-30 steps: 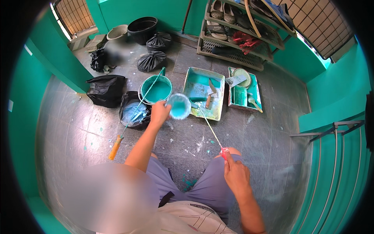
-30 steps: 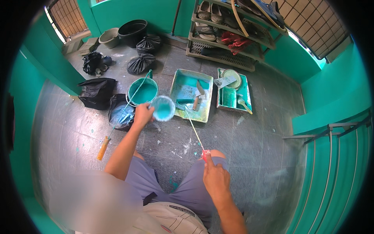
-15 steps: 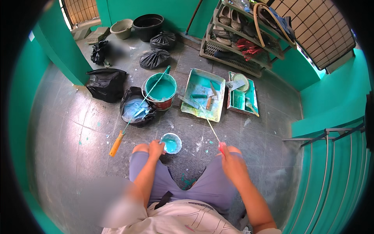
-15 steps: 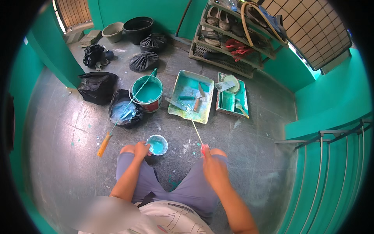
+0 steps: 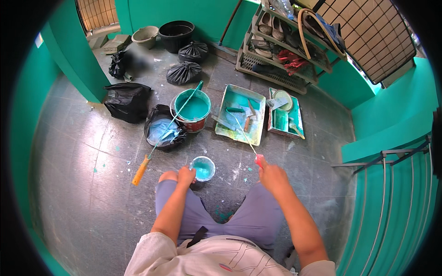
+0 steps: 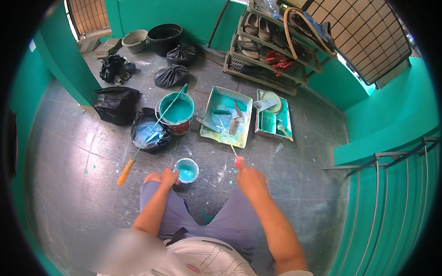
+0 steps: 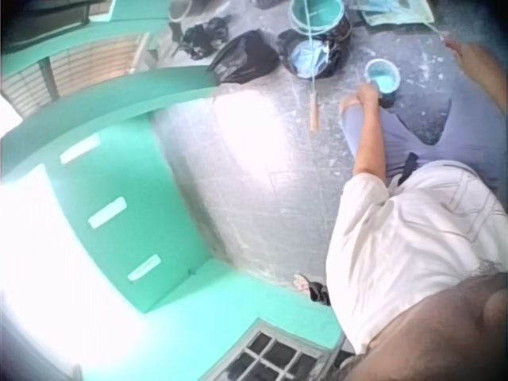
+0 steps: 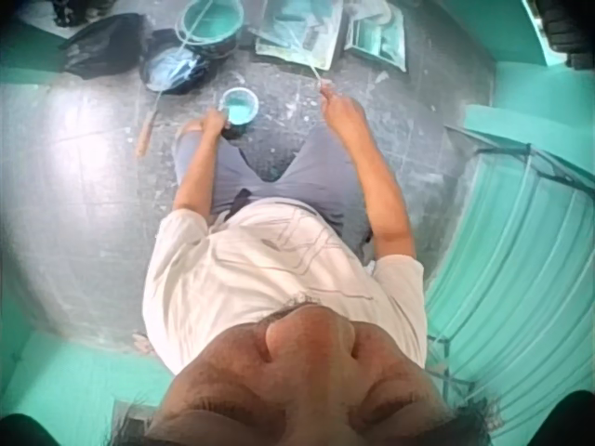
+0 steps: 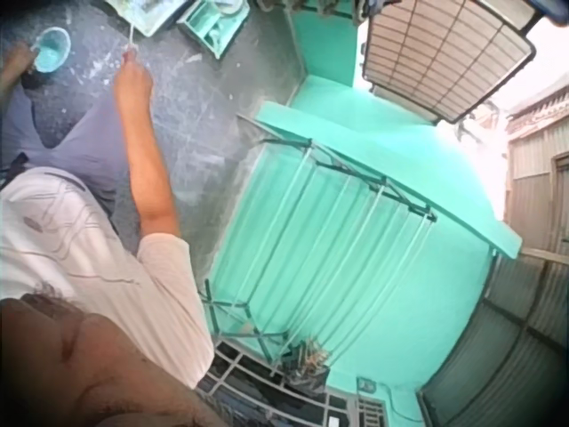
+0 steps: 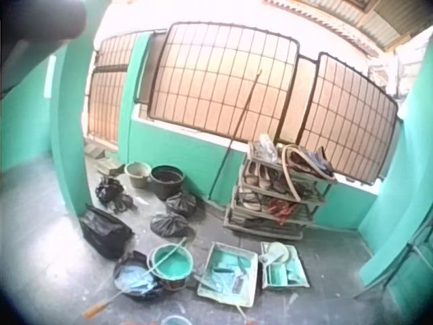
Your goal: The person sits on the floor and pours light blue paint from a small cup into a larger paint tray. They then use a paint roller to mix the paint in the tray. The person briefly stands to inspect a wall before returning to the floor to continue mixing.
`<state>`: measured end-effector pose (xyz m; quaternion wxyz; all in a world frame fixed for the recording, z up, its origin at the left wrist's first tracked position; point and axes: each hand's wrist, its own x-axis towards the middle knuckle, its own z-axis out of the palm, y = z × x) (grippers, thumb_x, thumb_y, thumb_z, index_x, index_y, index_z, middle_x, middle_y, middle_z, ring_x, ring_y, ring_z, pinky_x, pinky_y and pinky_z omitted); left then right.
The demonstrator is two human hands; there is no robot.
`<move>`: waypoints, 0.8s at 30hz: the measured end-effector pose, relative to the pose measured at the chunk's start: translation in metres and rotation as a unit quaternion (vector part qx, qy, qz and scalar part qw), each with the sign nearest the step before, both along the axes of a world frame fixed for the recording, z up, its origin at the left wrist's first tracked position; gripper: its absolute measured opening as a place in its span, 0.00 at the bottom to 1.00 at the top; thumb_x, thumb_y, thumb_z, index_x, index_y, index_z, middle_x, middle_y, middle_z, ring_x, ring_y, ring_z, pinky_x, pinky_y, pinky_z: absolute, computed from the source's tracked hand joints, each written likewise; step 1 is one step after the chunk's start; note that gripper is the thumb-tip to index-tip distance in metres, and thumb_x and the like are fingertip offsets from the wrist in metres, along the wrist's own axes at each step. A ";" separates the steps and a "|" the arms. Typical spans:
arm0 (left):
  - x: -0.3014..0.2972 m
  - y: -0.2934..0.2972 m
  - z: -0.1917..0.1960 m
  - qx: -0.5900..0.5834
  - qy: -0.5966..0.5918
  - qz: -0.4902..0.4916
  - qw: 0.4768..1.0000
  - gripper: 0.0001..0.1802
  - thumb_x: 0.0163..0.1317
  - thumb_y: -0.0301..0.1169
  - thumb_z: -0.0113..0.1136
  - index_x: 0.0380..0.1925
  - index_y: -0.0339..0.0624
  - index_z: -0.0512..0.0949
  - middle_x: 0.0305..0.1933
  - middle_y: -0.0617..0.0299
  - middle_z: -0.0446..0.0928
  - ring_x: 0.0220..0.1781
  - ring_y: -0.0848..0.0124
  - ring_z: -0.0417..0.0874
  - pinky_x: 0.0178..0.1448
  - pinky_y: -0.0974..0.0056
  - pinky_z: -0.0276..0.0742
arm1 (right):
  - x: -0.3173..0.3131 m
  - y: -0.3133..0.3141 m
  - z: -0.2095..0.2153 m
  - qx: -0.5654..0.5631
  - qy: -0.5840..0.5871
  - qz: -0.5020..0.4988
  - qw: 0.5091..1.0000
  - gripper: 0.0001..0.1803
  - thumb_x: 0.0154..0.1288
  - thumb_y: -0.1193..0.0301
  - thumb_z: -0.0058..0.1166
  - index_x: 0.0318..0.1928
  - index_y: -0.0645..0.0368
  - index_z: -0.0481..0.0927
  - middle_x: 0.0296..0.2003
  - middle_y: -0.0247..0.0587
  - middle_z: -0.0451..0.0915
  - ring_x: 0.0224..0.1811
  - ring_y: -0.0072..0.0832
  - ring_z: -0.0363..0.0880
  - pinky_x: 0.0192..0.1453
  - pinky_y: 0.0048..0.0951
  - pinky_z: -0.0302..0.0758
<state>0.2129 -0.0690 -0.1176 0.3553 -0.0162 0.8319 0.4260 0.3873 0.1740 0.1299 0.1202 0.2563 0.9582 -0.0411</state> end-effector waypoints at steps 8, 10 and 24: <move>-0.004 -0.042 0.013 -0.083 0.323 -0.009 0.943 0.23 0.61 0.39 0.58 0.49 0.31 0.76 0.44 0.38 0.81 0.47 0.44 0.82 0.53 0.48 0.77 | 0.018 -0.015 0.004 -0.020 -0.035 -0.009 0.999 0.27 0.70 0.65 0.45 0.68 0.48 0.64 0.30 0.56 0.82 0.33 0.55 0.82 0.40 0.53 0.77; -0.009 -0.057 0.016 -0.072 0.328 -0.011 0.942 0.22 0.61 0.39 0.58 0.49 0.33 0.77 0.42 0.40 0.81 0.45 0.45 0.83 0.51 0.48 0.78 | -0.001 -0.014 0.000 -0.023 -0.025 -0.003 0.999 0.27 0.70 0.65 0.46 0.69 0.48 0.64 0.31 0.57 0.82 0.35 0.54 0.82 0.42 0.52 0.77; -0.012 -0.066 0.020 -0.064 0.282 -0.023 0.957 0.15 0.61 0.37 0.56 0.43 0.42 0.80 0.35 0.46 0.83 0.39 0.50 0.85 0.45 0.50 0.79 | -0.014 -0.018 0.013 0.025 -0.086 0.023 0.996 0.29 0.70 0.65 0.46 0.70 0.51 0.60 0.27 0.55 0.82 0.30 0.53 0.82 0.39 0.50 0.77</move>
